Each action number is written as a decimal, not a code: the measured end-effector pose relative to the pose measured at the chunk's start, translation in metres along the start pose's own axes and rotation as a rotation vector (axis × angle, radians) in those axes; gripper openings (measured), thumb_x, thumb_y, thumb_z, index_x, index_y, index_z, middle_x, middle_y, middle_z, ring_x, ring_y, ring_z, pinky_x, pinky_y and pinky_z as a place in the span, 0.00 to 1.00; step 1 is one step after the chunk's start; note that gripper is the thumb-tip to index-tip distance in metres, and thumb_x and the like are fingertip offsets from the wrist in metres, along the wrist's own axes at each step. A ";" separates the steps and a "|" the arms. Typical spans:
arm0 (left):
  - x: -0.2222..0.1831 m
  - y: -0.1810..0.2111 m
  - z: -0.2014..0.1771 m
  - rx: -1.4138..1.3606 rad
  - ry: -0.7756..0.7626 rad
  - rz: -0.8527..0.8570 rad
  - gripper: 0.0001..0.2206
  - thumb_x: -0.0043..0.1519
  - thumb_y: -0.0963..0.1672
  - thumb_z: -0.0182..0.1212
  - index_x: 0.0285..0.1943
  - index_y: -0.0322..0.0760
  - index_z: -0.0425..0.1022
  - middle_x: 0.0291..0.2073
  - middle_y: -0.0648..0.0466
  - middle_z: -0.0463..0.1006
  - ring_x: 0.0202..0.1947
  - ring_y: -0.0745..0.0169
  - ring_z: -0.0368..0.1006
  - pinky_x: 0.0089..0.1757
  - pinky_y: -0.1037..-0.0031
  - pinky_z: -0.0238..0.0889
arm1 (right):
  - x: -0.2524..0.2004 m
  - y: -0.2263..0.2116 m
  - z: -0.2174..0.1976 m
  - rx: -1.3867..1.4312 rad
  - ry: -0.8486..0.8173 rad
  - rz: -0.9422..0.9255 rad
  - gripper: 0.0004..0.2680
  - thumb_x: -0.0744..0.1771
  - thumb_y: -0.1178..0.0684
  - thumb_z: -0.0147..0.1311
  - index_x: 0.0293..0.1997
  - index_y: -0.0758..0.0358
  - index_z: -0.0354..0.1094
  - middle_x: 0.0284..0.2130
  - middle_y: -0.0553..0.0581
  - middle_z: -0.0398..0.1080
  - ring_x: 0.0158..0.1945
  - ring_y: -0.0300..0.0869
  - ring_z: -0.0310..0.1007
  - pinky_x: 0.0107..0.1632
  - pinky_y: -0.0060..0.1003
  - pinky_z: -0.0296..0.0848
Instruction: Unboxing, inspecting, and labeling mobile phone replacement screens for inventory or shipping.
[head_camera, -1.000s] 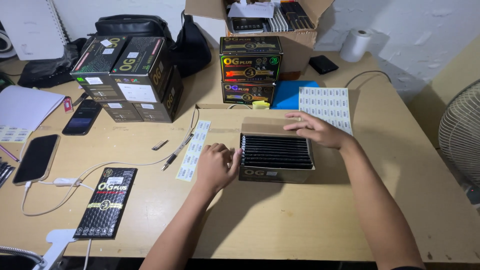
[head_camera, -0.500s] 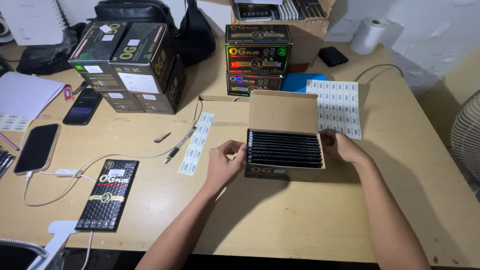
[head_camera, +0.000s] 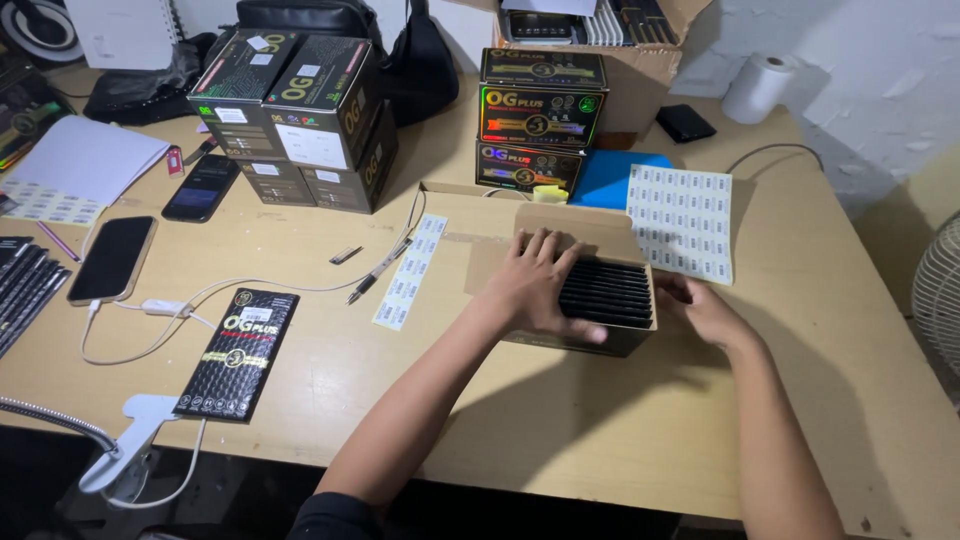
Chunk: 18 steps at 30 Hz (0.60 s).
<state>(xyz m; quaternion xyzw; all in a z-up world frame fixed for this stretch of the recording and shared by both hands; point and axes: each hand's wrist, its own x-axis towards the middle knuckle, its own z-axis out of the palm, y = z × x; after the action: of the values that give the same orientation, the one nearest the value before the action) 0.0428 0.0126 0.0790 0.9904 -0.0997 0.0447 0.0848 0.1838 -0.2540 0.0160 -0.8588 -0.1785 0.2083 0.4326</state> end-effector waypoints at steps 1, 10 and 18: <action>0.006 -0.002 0.008 0.003 0.007 0.004 0.58 0.41 0.74 0.48 0.77 0.43 0.52 0.69 0.39 0.60 0.75 0.40 0.49 0.70 0.47 0.33 | -0.002 -0.005 -0.002 -0.001 0.007 -0.005 0.22 0.67 0.39 0.57 0.66 0.60 0.66 0.59 0.66 0.71 0.67 0.58 0.65 0.69 0.56 0.59; -0.012 -0.002 0.002 -0.033 0.060 -0.039 0.50 0.41 0.71 0.57 0.64 0.41 0.64 0.50 0.48 0.73 0.58 0.49 0.70 0.56 0.60 0.55 | -0.027 -0.014 0.010 -0.049 0.057 -0.114 0.22 0.69 0.36 0.49 0.65 0.60 0.66 0.58 0.68 0.70 0.65 0.60 0.66 0.67 0.59 0.61; -0.033 -0.052 0.087 -1.367 0.534 -0.096 0.35 0.62 0.59 0.58 0.72 0.41 0.56 0.56 0.40 0.70 0.58 0.50 0.65 0.61 0.53 0.55 | -0.039 -0.056 0.055 0.181 -0.129 -0.559 0.46 0.60 0.18 0.45 0.79 0.62 0.30 0.74 0.74 0.39 0.74 0.71 0.38 0.73 0.65 0.37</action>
<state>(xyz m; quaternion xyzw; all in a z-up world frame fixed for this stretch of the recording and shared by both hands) 0.0277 0.0533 -0.0181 0.6749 -0.0380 0.2085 0.7068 0.1159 -0.2050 0.0402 -0.7194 -0.4159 0.1505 0.5356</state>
